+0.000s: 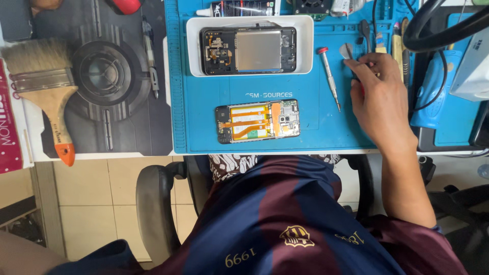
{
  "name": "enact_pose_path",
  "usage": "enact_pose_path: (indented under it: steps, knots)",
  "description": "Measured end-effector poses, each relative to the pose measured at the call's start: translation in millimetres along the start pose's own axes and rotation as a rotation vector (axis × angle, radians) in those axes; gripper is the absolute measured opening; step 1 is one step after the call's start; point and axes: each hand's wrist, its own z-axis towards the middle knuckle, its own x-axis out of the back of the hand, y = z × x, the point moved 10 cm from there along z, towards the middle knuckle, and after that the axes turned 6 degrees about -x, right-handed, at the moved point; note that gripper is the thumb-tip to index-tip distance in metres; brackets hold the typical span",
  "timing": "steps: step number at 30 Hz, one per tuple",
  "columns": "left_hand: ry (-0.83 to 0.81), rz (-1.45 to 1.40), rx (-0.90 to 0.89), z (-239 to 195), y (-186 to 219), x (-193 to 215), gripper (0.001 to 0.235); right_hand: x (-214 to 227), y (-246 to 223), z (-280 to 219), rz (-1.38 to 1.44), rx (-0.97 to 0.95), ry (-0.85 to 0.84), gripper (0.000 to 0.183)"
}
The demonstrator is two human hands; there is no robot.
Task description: The person removes the SIM tray, unscrews the back cover, and separates the back cover from the main body of a smartphone. They then disconnect internal ribbon cables and remove the battery from the chassis.
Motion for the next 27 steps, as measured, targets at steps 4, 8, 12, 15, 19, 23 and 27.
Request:
enact_pose_path:
  steps: [4,8,12,15,19,23,27]
  knots:
    - [0.007,0.003,0.016,-2,-2,3,0.067,0,-2,1,0.015,0.002,-0.009,0.038]
    - [0.016,-0.026,0.012,1,-5,-5,0.066,0,-1,1,-0.014,0.006,0.002,0.043]
    - [0.031,-0.012,0.026,-8,-1,9,0.065,-2,-1,4,0.001,-0.001,-0.002,0.037]
    - [0.034,-0.003,0.047,-20,2,18,0.065,-2,-2,2,0.023,0.008,-0.008,0.035]
    - [0.045,-0.004,0.061,-29,3,20,0.064,-4,-3,2,-0.036,0.001,-0.021,0.035]
    - [0.058,-0.024,0.047,-22,-1,15,0.063,-1,-3,4,0.001,0.015,-0.001,0.039]
    - [0.062,-0.012,0.071,-27,3,19,0.062,-2,-1,2,-0.004,0.001,-0.022,0.036]
